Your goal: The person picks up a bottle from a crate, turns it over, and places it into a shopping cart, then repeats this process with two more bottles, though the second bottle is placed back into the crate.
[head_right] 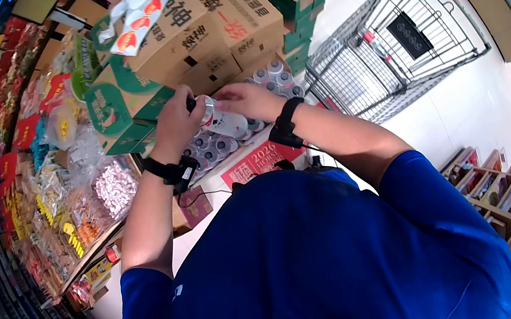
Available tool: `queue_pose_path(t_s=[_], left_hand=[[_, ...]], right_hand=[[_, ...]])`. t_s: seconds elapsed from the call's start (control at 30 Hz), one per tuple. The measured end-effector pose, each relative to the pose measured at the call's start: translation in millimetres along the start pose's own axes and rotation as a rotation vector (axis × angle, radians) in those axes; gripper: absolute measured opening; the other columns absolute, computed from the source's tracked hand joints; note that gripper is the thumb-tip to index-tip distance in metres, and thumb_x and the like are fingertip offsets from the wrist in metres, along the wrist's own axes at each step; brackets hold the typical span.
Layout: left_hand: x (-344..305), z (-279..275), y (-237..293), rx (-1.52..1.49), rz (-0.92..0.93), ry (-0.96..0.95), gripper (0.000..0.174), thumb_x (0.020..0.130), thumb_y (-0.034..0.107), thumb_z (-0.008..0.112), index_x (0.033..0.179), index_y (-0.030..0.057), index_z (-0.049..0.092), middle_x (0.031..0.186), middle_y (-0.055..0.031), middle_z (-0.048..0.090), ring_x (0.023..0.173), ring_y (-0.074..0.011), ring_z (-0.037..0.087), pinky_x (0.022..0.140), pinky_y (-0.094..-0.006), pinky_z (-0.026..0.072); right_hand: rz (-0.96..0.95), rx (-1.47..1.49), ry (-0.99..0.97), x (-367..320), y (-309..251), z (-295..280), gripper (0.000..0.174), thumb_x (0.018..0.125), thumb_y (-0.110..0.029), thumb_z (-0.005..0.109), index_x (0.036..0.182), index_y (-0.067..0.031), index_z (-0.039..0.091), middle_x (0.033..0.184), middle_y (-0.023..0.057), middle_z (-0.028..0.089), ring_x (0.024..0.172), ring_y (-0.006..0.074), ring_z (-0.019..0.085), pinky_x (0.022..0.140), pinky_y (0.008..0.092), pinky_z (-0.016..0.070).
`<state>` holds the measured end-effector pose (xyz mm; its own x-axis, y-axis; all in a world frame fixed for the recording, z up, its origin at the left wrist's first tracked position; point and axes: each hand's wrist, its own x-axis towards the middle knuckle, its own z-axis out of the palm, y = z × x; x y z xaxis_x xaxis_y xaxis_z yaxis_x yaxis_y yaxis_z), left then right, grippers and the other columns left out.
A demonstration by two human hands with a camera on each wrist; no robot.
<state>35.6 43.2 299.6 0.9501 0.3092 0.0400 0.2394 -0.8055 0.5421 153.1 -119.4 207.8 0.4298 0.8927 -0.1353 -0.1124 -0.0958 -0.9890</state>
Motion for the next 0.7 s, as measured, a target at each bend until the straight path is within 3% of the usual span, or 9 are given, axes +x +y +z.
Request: queue_pose_path(t_s=[0.07, 0.17, 0.27, 0.37, 0.4, 0.7], left_hand=[[8, 27, -16, 0.015, 0.023, -0.011, 0.032, 0.088, 0.031, 0.064, 0.090, 0.0021, 0.050, 0.075, -0.0213, 0.060, 0.072, -0.0399, 0.060, 0.063, -0.0457, 0.0464], [23, 67, -43, 0.049, 0.028, -0.040, 0.033, 0.089, 0.033, 0.063, 0.095, 0.0033, 0.050, 0.081, -0.0222, 0.063, 0.078, -0.0410, 0.063, 0.067, -0.0482, 0.0499], [40, 104, -66, 0.086, -0.058, -0.074, 0.036, 0.089, 0.035, 0.064, 0.095, 0.0029, 0.051, 0.080, -0.0220, 0.062, 0.079, -0.0408, 0.062, 0.066, -0.0468, 0.0482], [55, 137, -85, 0.068, -0.045, -0.127, 0.036, 0.089, 0.036, 0.064, 0.099, 0.0033, 0.051, 0.084, -0.0234, 0.063, 0.083, -0.0418, 0.063, 0.068, -0.0482, 0.0490], [59, 145, -89, 0.097, -0.078, -0.205, 0.036, 0.090, 0.035, 0.062, 0.102, 0.0030, 0.050, 0.091, -0.0246, 0.064, 0.089, -0.0418, 0.063, 0.073, -0.0490, 0.0491], [84, 204, -116, 0.177, -0.076, -0.219, 0.034, 0.092, 0.034, 0.058, 0.104, 0.0045, 0.048, 0.089, -0.0215, 0.066, 0.084, -0.0415, 0.064, 0.073, -0.0506, 0.0508]], right_hand=[[0.057, -0.031, 0.163, -17, 5, -18, 0.040, 0.094, -0.030, 0.063, 0.120, 0.0005, 0.061, 0.108, 0.0088, 0.068, 0.100, 0.0153, 0.063, 0.090, 0.0274, 0.0478], [0.217, 0.233, 0.249, -43, 57, -62, 0.029, 0.101, -0.029, 0.053, 0.112, -0.0031, 0.060, 0.104, 0.0039, 0.067, 0.091, 0.0094, 0.063, 0.081, 0.0224, 0.0491], [0.330, 0.294, 0.383, -91, 83, -91, 0.029, 0.102, -0.028, 0.050, 0.112, -0.0035, 0.060, 0.102, 0.0050, 0.068, 0.088, 0.0114, 0.065, 0.076, 0.0235, 0.0510], [0.462, 0.381, 0.538, -140, 105, -105, 0.031, 0.101, -0.031, 0.051, 0.113, -0.0044, 0.060, 0.103, 0.0077, 0.068, 0.091, 0.0148, 0.065, 0.081, 0.0279, 0.0495], [0.458, 0.387, 0.564, -156, 107, -107, 0.030, 0.100, -0.031, 0.051, 0.113, -0.0050, 0.060, 0.103, 0.0075, 0.068, 0.090, 0.0157, 0.066, 0.081, 0.0286, 0.0495], [0.506, 0.387, 0.818, -239, 105, -139, 0.032, 0.101, -0.028, 0.048, 0.114, -0.0013, 0.058, 0.095, 0.0096, 0.067, 0.086, 0.0186, 0.066, 0.080, 0.0302, 0.0515]])
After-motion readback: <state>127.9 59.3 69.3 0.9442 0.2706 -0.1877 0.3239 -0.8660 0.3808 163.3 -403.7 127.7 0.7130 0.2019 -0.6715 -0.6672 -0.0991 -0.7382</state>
